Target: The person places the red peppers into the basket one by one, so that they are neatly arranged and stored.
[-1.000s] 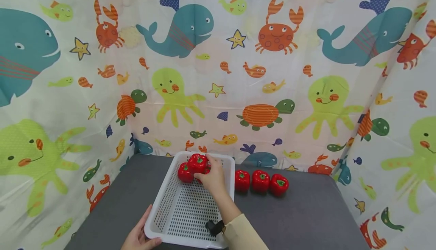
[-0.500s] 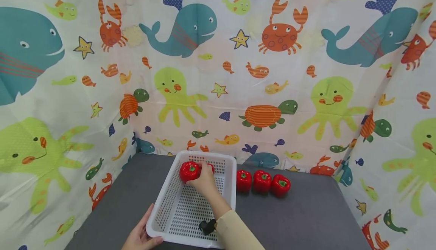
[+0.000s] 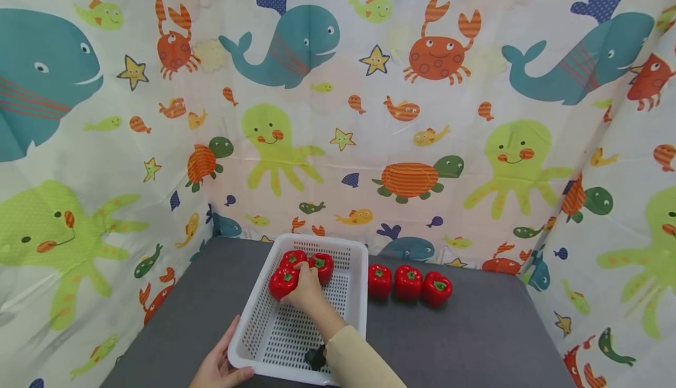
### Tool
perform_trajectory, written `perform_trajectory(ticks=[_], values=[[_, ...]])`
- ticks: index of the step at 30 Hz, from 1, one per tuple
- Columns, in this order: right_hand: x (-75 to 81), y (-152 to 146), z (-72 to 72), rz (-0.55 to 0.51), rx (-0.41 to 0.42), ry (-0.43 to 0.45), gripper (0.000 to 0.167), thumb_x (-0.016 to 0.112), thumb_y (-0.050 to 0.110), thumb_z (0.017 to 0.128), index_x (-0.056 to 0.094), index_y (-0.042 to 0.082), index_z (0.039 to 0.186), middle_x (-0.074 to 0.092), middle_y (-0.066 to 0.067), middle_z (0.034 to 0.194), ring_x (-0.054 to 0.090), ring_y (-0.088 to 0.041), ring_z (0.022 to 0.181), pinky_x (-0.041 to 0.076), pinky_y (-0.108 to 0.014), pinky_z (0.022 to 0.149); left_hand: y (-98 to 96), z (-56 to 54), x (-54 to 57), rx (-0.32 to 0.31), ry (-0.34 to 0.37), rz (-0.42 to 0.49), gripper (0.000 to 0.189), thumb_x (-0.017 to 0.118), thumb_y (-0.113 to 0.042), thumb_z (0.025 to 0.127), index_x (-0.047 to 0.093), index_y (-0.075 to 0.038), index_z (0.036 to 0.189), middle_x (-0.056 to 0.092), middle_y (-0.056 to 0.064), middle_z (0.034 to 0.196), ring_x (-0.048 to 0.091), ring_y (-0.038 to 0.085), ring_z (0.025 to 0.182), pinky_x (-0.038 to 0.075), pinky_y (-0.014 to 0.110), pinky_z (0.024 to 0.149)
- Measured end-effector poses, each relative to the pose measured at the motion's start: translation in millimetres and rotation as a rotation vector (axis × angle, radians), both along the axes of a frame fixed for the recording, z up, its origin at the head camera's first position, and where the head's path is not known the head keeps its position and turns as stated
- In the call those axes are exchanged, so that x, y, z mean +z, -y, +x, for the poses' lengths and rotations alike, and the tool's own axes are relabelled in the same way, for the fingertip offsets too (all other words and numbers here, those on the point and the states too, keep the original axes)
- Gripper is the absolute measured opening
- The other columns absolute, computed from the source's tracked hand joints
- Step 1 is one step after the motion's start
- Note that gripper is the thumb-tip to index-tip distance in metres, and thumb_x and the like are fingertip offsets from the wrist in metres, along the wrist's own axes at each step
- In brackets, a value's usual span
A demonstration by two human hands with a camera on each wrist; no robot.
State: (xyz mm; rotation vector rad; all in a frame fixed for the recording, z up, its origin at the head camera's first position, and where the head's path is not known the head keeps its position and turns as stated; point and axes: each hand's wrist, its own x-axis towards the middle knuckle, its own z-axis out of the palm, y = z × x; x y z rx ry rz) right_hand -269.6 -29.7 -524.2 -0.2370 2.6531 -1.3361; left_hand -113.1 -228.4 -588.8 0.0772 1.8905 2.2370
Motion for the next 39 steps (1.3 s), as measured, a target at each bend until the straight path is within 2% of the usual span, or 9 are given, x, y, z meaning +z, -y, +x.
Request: perform_trajectory(ticks=[5,14,19,28,33,39], values=[[-7.2,2,-1.0,0.032,-0.021,0.018,0.083,0.095,0.016,0.066,0.045,0.012,0.133,0.051,-0.016,0.134,0.051,-0.037,0.125,0.053,-0.065,0.099,-0.5,-1.1,-1.7,-0.019,-0.010,0.017,0.114,0.078,-0.005,0.087,-0.005,-0.015,0.163,0.007,0.028,0.166,0.031,0.055,0.143,0.056,0.049,0.099],[-22.4,4,-8.2,0.022,-0.040,0.053,0.077,0.095,0.016,0.066,0.047,0.014,0.126,0.054,-0.014,0.129,0.053,-0.035,0.122,0.054,-0.063,0.098,-2.1,0.5,3.5,0.010,0.013,-0.009,0.112,0.078,-0.007,0.088,-0.004,-0.013,0.163,0.011,0.030,0.165,0.038,0.053,0.140,0.057,0.048,0.099],[-24.1,4,-9.1,0.018,-0.050,0.040,0.078,0.096,0.015,0.065,0.046,0.015,0.125,0.053,-0.013,0.130,0.054,-0.034,0.122,0.051,-0.064,0.101,-3.1,0.5,3.7,0.013,0.028,0.000,0.111,0.077,-0.007,0.089,-0.005,-0.014,0.163,0.012,0.029,0.165,0.038,0.052,0.141,0.057,0.048,0.099],[-20.8,5,-6.2,0.058,-0.053,0.043,0.089,0.097,0.015,0.063,0.043,0.014,0.134,0.050,-0.017,0.135,0.054,-0.038,0.125,0.051,-0.066,0.101,-3.4,2.2,4.7,0.019,0.040,-0.013,0.110,0.077,-0.009,0.090,-0.005,-0.015,0.163,0.015,0.029,0.165,0.043,0.050,0.138,0.056,0.049,0.099],[-11.5,7,-1.3,0.081,-0.043,0.048,0.094,0.098,0.014,0.062,0.041,0.013,0.136,0.048,-0.021,0.135,0.055,-0.040,0.123,0.053,-0.066,0.097,-2.5,2.0,3.7,0.001,0.037,-0.007,0.111,0.077,-0.007,0.089,-0.006,-0.015,0.163,0.012,0.030,0.165,0.044,0.049,0.138,0.056,0.050,0.100],[-0.1,6,2.2,0.079,-0.033,0.016,0.096,0.097,0.017,0.063,0.040,0.012,0.139,0.049,-0.020,0.135,0.056,-0.039,0.121,0.054,-0.065,0.096,-0.5,1.6,3.9,0.020,0.040,-0.027,0.112,0.078,-0.007,0.088,-0.006,-0.014,0.163,0.013,0.031,0.164,0.044,0.049,0.138,0.057,0.050,0.098]])
